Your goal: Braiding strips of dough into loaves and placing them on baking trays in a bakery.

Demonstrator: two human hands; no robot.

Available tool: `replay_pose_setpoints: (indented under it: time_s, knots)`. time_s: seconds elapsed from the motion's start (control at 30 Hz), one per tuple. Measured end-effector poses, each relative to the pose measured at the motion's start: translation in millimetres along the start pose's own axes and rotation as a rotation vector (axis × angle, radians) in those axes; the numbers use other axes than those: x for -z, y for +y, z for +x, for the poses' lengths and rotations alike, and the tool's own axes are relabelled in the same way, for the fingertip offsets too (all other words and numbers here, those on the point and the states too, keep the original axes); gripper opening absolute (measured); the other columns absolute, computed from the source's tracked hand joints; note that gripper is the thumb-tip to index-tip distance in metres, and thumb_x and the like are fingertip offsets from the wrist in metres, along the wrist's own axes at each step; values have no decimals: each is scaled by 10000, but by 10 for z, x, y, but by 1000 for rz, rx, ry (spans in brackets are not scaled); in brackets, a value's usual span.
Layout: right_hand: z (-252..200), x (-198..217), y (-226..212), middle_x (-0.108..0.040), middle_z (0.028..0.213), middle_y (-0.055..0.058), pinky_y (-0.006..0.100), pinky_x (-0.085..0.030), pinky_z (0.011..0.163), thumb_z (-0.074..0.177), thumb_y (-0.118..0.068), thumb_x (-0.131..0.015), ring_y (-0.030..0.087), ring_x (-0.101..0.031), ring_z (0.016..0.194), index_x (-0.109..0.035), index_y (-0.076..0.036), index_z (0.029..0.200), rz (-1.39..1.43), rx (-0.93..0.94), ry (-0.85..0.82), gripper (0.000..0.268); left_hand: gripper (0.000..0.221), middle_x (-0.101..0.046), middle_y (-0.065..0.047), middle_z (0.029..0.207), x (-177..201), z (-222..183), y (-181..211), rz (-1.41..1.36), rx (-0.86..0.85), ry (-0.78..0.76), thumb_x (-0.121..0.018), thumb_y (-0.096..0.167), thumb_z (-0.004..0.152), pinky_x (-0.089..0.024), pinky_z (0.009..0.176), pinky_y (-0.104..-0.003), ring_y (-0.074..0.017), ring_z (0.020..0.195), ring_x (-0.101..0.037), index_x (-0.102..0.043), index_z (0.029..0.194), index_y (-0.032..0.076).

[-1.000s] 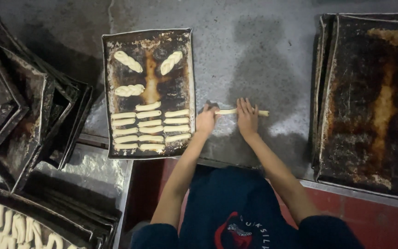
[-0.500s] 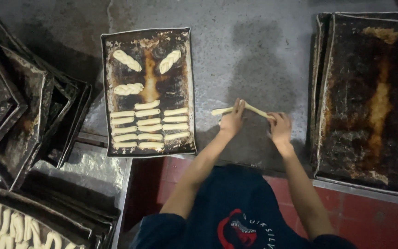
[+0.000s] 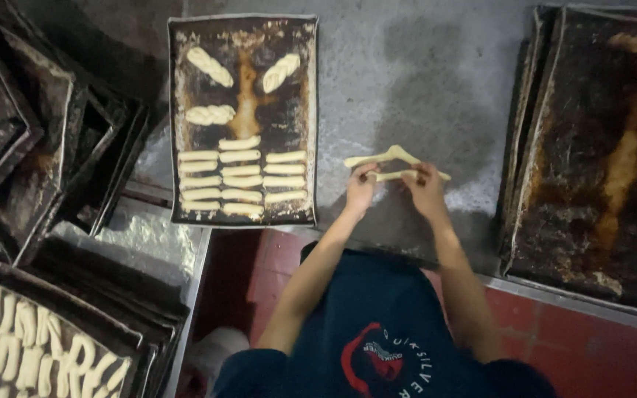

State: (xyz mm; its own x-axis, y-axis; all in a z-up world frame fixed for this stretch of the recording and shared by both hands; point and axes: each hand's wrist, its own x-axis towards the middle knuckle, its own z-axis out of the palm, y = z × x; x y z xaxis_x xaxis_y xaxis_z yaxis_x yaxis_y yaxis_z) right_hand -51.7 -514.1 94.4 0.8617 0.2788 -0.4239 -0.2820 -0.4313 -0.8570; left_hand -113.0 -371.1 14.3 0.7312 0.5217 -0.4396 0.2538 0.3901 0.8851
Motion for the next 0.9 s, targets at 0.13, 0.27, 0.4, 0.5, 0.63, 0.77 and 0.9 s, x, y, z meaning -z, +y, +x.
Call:
replay_pose_setpoints:
  time_s: [0.13, 0.27, 0.4, 0.5, 0.63, 0.77, 0.9]
  knots:
    - [355, 83, 46, -731, 962, 87, 379, -566, 784, 1053, -307, -712, 234, -734, 886, -689, -96, 1147, -270, 189, 77, 232, 225, -694, -167, 966, 224, -306, 50, 316, -58, -21, -720, 134, 946, -607, 683, -332, -252, 824, -743, -684, 1137, 20]
    - [593, 60, -84, -692, 989, 103, 337, -592, 840, 1063, -314, -714, 252, -703, 944, -773, -77, 1070, -401, 506, 131, 245, 308, -699, -155, 789, 313, -625, 345, 402, -27, -41, -699, 328, 989, -578, 513, -311, -235, 593, -731, -639, 1021, 29]
    - [658, -93, -252, -732, 1010, 122, 398, -532, 958, 1059, -331, -703, 292, -710, 1013, -785, -55, 1133, -481, 772, 194, 298, 550, -732, -270, 935, 275, -653, 381, 825, -118, -96, -492, 580, 1044, -583, 745, -537, -458, 950, -736, -658, 1055, 56]
    - [649, -209, -194, -458, 1591, 228, 607, -315, 1155, 1146, -363, -451, 420, -368, 1476, -655, -88, 1414, -930, 481, 8, 435, 483, -741, -276, 971, 233, -698, 433, 1011, -30, -177, -403, 479, 1077, -579, 818, -537, -439, 1005, -737, -640, 1130, 62]
    - [501, -300, -586, -164, 1662, 328, 743, -137, 1167, 1157, -283, -377, 456, -125, 1556, -310, -6, 1617, -934, 362, -47, 541, 366, -720, -217, 1146, 110, -705, 600, 1400, -83, -295, -380, 346, 1066, -600, 855, -521, -400, 1003, -751, -522, 1349, 162]
    - [719, -483, -435, -36, 1690, 343, 835, 25, 1111, 1076, -651, -275, 481, 50, 1574, -177, -32, 1663, -1000, 332, -55, 859, 352, -714, -216, 1171, 77, -758, 743, 1451, -100, -348, -526, 224, 1017, -602, 837, -507, -389, 1007, -755, -550, 1353, 124]
    - [634, -135, -511, 79, 1715, 246, 804, 39, 1145, 1059, -707, -273, 412, 122, 1579, 1, -111, 1675, -845, 177, -171, 900, 430, -710, -273, 1126, 310, -658, 1020, 1245, -94, -292, -634, 390, 944, -593, 823, -532, -446, 1024, -735, -631, 1208, 50]
